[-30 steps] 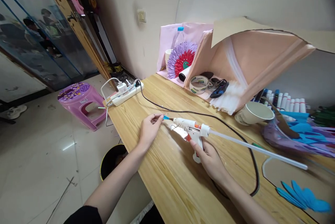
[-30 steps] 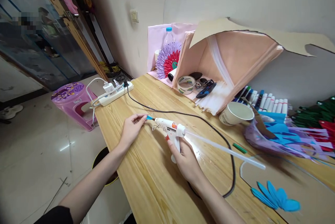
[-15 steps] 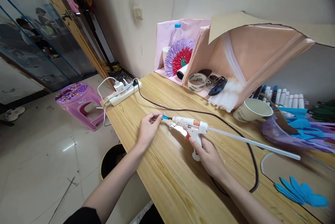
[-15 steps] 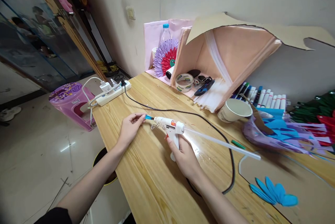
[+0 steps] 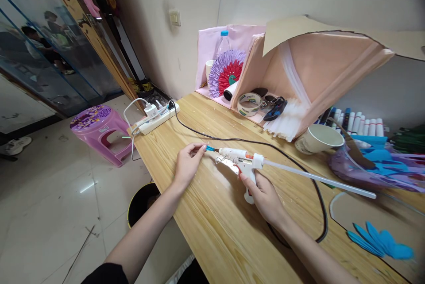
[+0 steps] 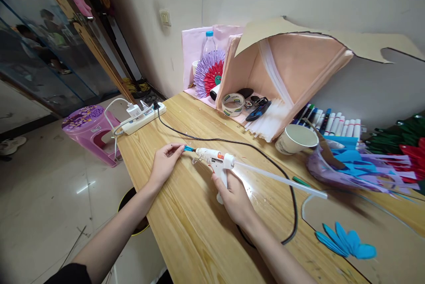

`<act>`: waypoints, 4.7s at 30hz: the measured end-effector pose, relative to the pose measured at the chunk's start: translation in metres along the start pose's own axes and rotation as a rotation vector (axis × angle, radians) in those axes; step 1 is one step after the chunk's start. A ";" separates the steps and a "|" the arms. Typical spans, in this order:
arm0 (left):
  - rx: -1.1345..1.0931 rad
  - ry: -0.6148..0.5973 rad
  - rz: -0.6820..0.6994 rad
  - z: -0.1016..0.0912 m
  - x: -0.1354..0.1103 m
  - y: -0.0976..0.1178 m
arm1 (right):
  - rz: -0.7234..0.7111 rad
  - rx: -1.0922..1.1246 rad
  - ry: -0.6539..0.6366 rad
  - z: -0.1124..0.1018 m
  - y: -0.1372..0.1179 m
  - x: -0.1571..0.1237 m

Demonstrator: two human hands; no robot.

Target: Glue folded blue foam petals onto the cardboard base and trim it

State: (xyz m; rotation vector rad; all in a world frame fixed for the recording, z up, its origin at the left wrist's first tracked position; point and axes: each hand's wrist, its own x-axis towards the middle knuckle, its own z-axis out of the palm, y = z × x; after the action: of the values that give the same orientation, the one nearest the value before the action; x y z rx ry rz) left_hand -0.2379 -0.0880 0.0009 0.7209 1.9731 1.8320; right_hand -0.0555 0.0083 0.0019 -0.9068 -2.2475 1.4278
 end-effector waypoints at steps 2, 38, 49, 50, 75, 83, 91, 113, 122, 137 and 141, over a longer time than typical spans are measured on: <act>0.007 -0.003 0.004 -0.001 0.000 0.000 | -0.003 -0.008 0.005 0.000 0.000 0.000; -0.049 0.047 -0.071 -0.002 0.003 0.001 | -0.039 0.067 0.061 -0.003 0.000 0.004; -0.302 -0.010 -0.167 0.007 -0.022 0.033 | -0.353 -0.371 0.282 0.013 -0.011 0.089; -0.307 -0.038 -0.172 0.010 -0.027 0.038 | -0.354 -0.418 0.273 0.014 -0.010 0.092; -0.061 -1.054 -0.120 0.223 -0.139 0.063 | -0.048 -0.288 0.755 -0.148 0.064 -0.195; -0.068 -1.083 -0.033 0.250 -0.158 0.047 | 0.075 -0.038 0.750 -0.159 0.077 -0.207; -0.064 -1.116 0.021 0.246 -0.158 0.044 | 0.115 0.256 0.757 -0.157 0.086 -0.203; -0.031 -1.214 0.009 0.246 -0.159 0.044 | 0.051 -0.038 0.774 -0.160 0.079 -0.209; -0.017 -1.240 0.022 0.245 -0.159 0.042 | -0.009 -0.180 0.760 -0.161 0.078 -0.209; -0.019 -1.244 -0.008 0.246 -0.158 0.040 | -0.128 -0.391 0.697 -0.165 0.082 -0.212; -0.022 -1.250 -0.007 0.246 -0.159 0.042 | -0.128 -0.385 0.695 -0.165 0.081 -0.212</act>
State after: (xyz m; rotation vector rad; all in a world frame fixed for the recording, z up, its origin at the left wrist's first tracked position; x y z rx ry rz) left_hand 0.0371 0.0210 0.0040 1.3717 1.0775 0.9032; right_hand 0.2246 0.0042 0.0151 -1.1278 -1.9930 0.4964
